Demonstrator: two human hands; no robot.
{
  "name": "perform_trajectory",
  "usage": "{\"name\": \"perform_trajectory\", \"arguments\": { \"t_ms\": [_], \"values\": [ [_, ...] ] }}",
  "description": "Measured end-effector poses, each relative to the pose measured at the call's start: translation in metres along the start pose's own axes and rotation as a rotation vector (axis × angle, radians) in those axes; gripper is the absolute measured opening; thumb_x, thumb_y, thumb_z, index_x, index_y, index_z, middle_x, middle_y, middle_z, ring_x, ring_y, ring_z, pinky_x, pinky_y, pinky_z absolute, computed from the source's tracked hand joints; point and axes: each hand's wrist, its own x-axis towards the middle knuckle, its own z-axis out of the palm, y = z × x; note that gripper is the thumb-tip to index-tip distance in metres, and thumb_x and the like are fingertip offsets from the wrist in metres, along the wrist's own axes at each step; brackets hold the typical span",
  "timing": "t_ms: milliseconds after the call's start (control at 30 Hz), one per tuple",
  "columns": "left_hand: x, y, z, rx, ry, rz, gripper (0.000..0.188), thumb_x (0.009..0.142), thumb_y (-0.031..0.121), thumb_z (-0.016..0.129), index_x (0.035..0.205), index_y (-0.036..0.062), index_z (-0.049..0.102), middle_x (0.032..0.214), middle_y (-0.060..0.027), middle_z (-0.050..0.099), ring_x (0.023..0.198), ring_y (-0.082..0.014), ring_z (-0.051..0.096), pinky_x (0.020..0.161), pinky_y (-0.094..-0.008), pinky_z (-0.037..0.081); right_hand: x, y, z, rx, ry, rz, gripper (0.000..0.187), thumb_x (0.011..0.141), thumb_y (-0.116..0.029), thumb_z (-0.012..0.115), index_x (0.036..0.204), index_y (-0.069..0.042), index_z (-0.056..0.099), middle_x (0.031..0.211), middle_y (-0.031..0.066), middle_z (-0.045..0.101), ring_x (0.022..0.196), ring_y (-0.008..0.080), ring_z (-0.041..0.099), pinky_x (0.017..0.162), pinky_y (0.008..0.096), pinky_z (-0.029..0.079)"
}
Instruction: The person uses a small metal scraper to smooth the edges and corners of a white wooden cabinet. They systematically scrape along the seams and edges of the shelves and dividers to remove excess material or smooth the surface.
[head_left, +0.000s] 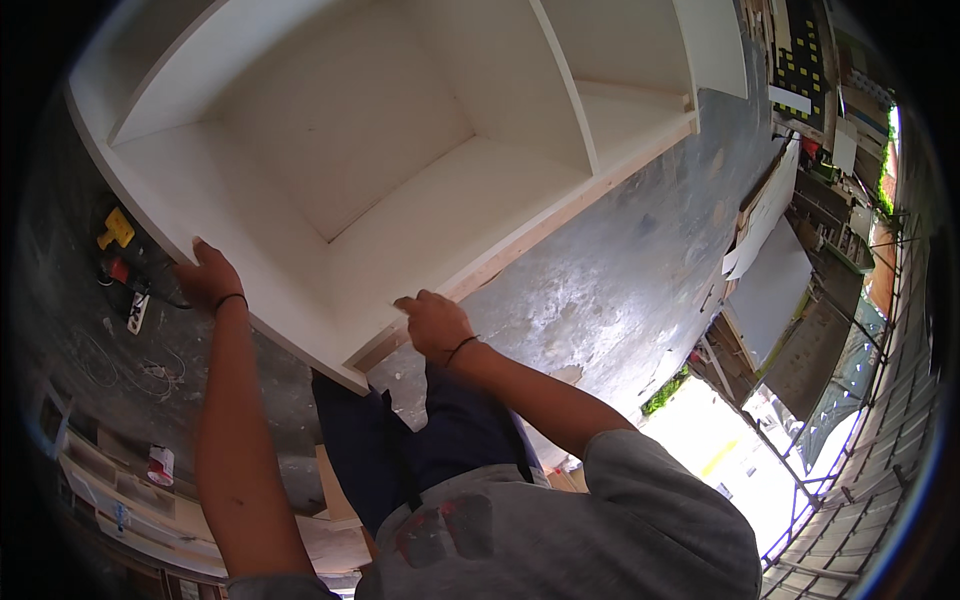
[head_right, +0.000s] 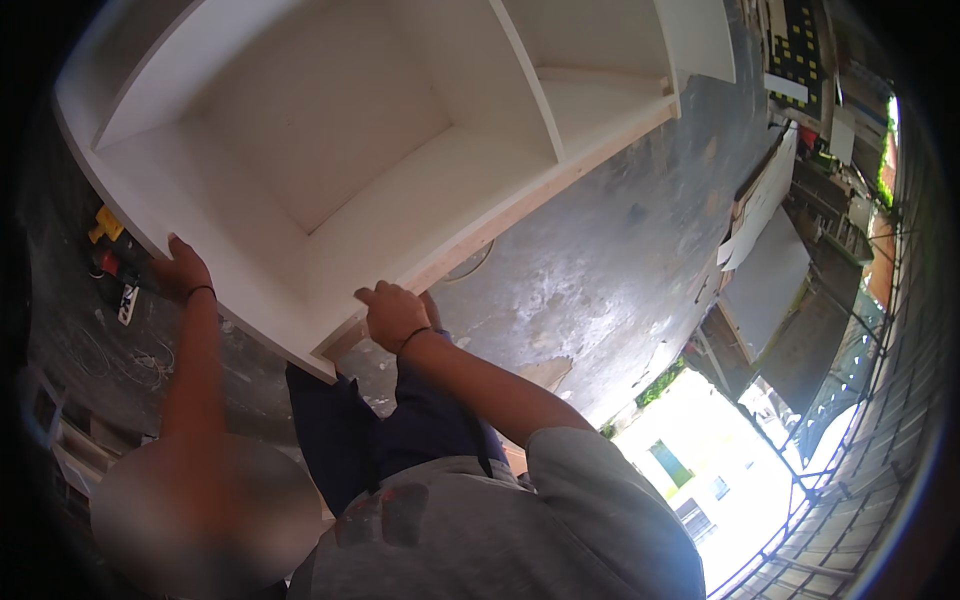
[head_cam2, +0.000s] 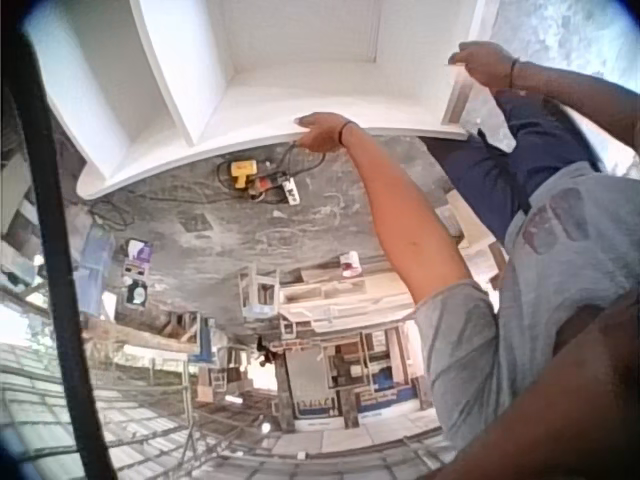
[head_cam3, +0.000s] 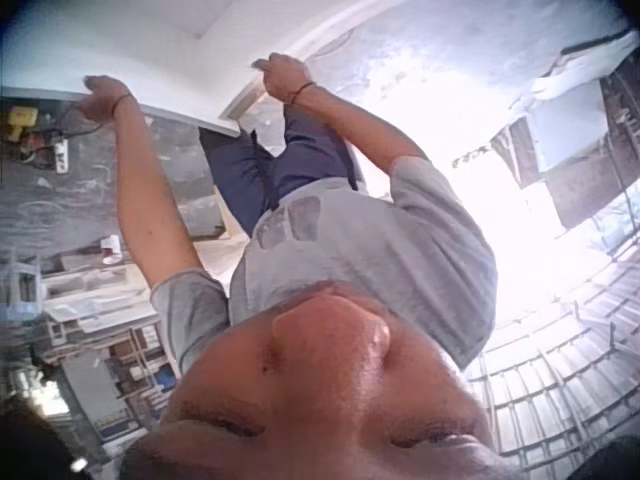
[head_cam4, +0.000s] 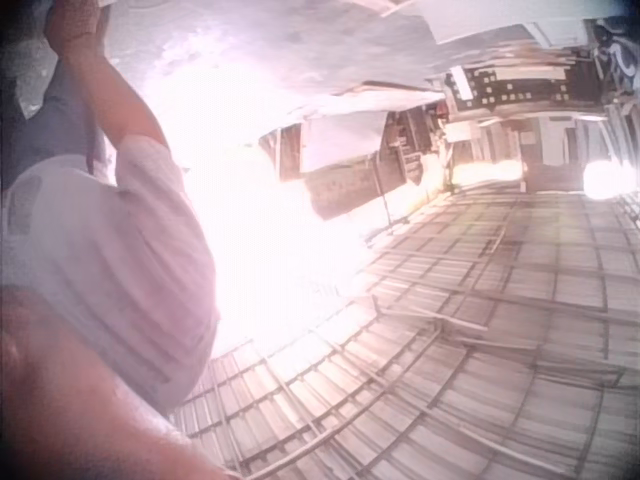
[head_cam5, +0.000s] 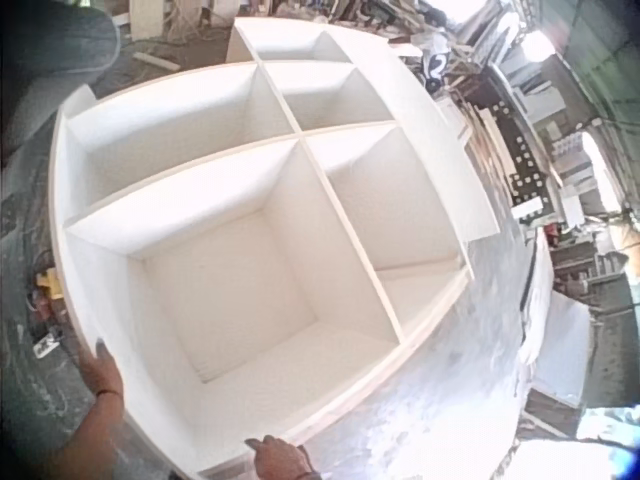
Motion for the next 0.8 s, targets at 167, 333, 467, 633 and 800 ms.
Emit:
{"name": "perform_trajectory", "arguments": {
  "t_ms": [167, 333, 467, 633, 800],
  "values": [
    [-0.020, -0.005, -0.005, -0.049, 0.378, 0.546, 0.065, 0.087, 0.035, 0.059, 0.132, -0.0060, 0.037, 0.135, -0.0283, 0.039, 0.125, -0.0407, 0.042, 0.101, -0.0492, 0.036, -0.032, 0.091, -0.083, 0.505, 0.341, 0.467, 0.037, 0.075, -0.005, 0.060, 0.111, -0.004, 0.060, 0.080, 0.0068, 0.062, 0.071, 0.0153, 0.058, 0.066, 0.0292, 0.048],
    [-0.169, 0.070, 0.046, -0.469, -0.146, 0.999, 0.059, 0.085, 0.017, 0.060, 0.135, -0.0034, 0.036, 0.139, -0.0255, 0.037, 0.129, -0.0401, 0.037, 0.108, -0.0490, 0.029, -0.099, 0.163, -0.093, 0.782, 0.451, 0.697, 0.031, 0.075, -0.007, 0.065, 0.105, -0.003, 0.062, 0.079, 0.0020, 0.062, 0.071, 0.0086, 0.056, 0.064, 0.0246, 0.046],
    [-0.302, 0.125, 0.123, -0.512, -0.710, 1.129, 0.043, 0.085, 0.017, 0.057, 0.122, -0.0023, 0.050, 0.125, -0.0223, 0.053, 0.119, -0.0369, 0.048, 0.103, -0.0462, 0.036, -0.122, 0.166, -0.076, 1.042, 0.523, 0.752, 0.024, 0.080, -0.006, 0.066, 0.103, -0.001, 0.062, 0.086, -0.0014, 0.062, 0.076, 0.0069, 0.055, 0.070, 0.0230, 0.044],
    [-0.398, 0.206, 0.157, -0.313, -0.846, 1.033, 0.031, 0.085, 0.014, 0.055, 0.114, 0.0045, 0.058, 0.116, -0.0131, 0.057, 0.107, -0.0320, 0.055, 0.090, -0.0438, 0.045, -0.156, 0.182, -0.052, 1.162, 0.543, 0.815, 0.024, 0.080, -0.006, 0.067, 0.103, -0.002, 0.062, 0.087, -0.0012, 0.062, 0.077, 0.0066, 0.055, 0.071, 0.0226, 0.044],
    [-0.417, 0.216, 0.167, -0.460, -0.721, 1.033, 0.021, 0.085, 0.012, 0.055, 0.104, 0.0104, 0.064, 0.107, -0.0065, 0.059, 0.098, -0.0279, 0.057, 0.083, -0.0414, 0.047, -0.182, 0.217, -0.043, 1.276, 0.616, 0.792, 0.024, 0.081, -0.003, 0.066, 0.104, -0.001, 0.062, 0.086, -0.0010, 0.062, 0.077, 0.0067, 0.055, 0.071, 0.0220, 0.044]
  ]
}}
